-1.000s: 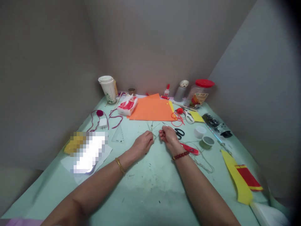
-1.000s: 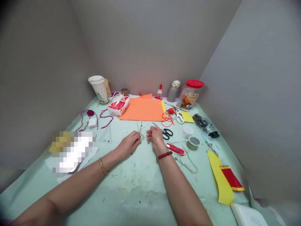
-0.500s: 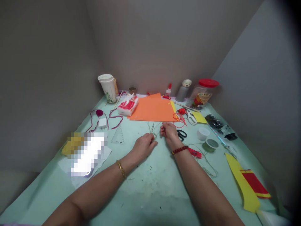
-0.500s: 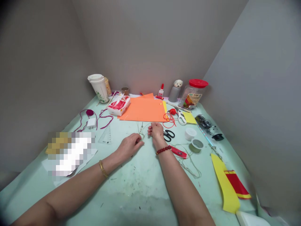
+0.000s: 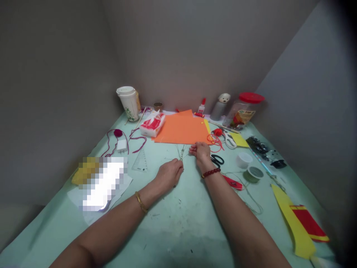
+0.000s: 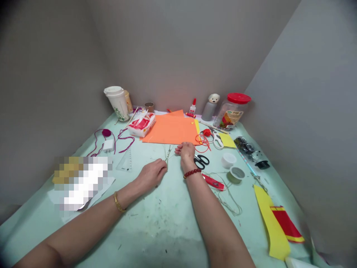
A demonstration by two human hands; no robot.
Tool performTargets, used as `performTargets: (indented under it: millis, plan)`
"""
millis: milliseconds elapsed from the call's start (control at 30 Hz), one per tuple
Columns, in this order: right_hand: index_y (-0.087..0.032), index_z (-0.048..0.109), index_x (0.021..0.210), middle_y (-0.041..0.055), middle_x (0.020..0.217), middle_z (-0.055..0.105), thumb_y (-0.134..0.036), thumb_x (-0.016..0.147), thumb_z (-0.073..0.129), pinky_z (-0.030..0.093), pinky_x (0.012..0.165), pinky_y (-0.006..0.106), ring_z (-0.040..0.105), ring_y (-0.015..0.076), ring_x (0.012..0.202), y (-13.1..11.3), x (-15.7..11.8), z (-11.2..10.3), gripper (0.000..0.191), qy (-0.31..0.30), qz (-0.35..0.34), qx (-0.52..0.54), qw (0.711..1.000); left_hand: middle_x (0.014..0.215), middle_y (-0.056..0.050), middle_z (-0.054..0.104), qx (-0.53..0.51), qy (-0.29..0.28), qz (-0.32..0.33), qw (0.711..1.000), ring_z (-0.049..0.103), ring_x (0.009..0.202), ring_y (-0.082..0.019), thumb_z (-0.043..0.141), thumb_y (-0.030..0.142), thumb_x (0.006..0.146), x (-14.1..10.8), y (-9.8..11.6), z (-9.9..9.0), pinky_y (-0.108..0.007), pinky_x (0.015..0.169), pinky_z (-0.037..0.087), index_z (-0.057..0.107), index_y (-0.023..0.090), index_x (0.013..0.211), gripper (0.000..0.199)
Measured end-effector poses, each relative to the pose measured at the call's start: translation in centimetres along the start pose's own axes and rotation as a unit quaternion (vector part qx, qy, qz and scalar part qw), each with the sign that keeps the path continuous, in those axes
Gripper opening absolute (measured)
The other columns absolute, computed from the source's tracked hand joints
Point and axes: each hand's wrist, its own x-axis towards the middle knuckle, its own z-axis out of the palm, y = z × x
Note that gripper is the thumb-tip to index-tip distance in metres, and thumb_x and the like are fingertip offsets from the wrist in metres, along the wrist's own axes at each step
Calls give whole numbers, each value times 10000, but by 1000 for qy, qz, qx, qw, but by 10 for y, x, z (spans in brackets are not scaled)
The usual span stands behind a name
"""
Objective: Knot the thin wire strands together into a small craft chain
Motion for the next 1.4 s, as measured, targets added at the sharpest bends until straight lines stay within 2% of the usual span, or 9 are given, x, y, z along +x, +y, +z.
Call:
performTargets:
  millis: [267, 633, 767, 867, 933, 1033, 1100, 1267, 1400]
  plan:
    - [-184, 462, 745, -83, 482, 464, -129, 776, 433, 465, 412, 182, 524, 80, 420, 4, 7, 12, 70, 32, -59, -28, 997, 805, -2, 522, -18, -3, 12, 1000, 495, 724, -126, 386, 234, 903, 0, -5, 2, -248, 648, 356, 492, 183, 813, 149]
    - [-189, 450, 744, -65, 475, 497, -124, 761, 414, 459, 407, 190, 515, 87, 411, 4, 13, 12, 76, 19, -55, -39, 998, 750, -5, 496, -7, 11, 30, 999, 463, 688, -124, 365, 202, 901, -1, -7, 4, -244, 626, 339, 461, 175, 746, 185]
    - [-185, 460, 740, -63, 500, 497, -154, 769, 440, 484, 462, 199, 538, 87, 459, -9, 4, 2, 48, -11, -57, -44, 997, 766, -8, 504, -11, 34, 28, 999, 479, 715, -128, 382, 219, 900, -5, -6, 6, -244, 654, 356, 473, 176, 767, 167]
    - [-188, 468, 736, -55, 528, 503, -190, 759, 477, 454, 437, 217, 533, 104, 449, -24, -13, -21, 26, -34, -66, -92, 993, 779, -11, 511, -19, 50, 26, 998, 488, 729, -131, 385, 229, 899, -7, -6, 6, -248, 669, 366, 481, 177, 786, 157]
    - [-193, 475, 746, -20, 627, 565, -226, 770, 468, 422, 443, 232, 534, 113, 458, -34, -29, -40, 42, -58, -116, -232, 964, 783, -16, 515, -29, 55, 24, 998, 494, 736, -134, 376, 228, 900, -8, -5, 6, -250, 673, 371, 488, 177, 793, 163]
    - [-184, 541, 804, 52, 854, 610, -216, 760, 495, 415, 587, 273, 552, 137, 610, -42, -53, -57, 71, 17, -265, -440, 858, 783, -23, 519, -43, 60, 20, 997, 502, 739, -136, 369, 220, 895, -7, -4, 6, -254, 684, 379, 494, 175, 790, 169]
    - [-182, 568, 850, 79, 939, 601, -209, 796, 453, 396, 670, 291, 552, 170, 747, -40, -63, -55, 130, 48, -328, -488, 808, 778, -22, 519, -45, 62, 20, 997, 502, 734, -136, 383, 219, 885, -7, -3, 5, -256, 685, 380, 492, 175, 779, 158]
    - [-180, 599, 873, 68, 931, 568, -170, 795, 456, 352, 682, 261, 520, 165, 795, -16, -61, -23, 163, -112, -294, -556, 769, 772, -14, 517, -38, 64, 19, 997, 501, 730, -135, 421, 237, 871, -7, -1, 4, -259, 674, 377, 489, 178, 776, 132]
    - [-189, 564, 810, 48, 903, 524, -177, 800, 458, 313, 619, 252, 499, 147, 726, -3, -55, -10, 108, -158, -257, -596, 744, 785, -16, 525, -42, 61, 12, 997, 506, 741, -137, 412, 236, 877, -7, -2, 4, -259, 692, 387, 495, 179, 785, 137]
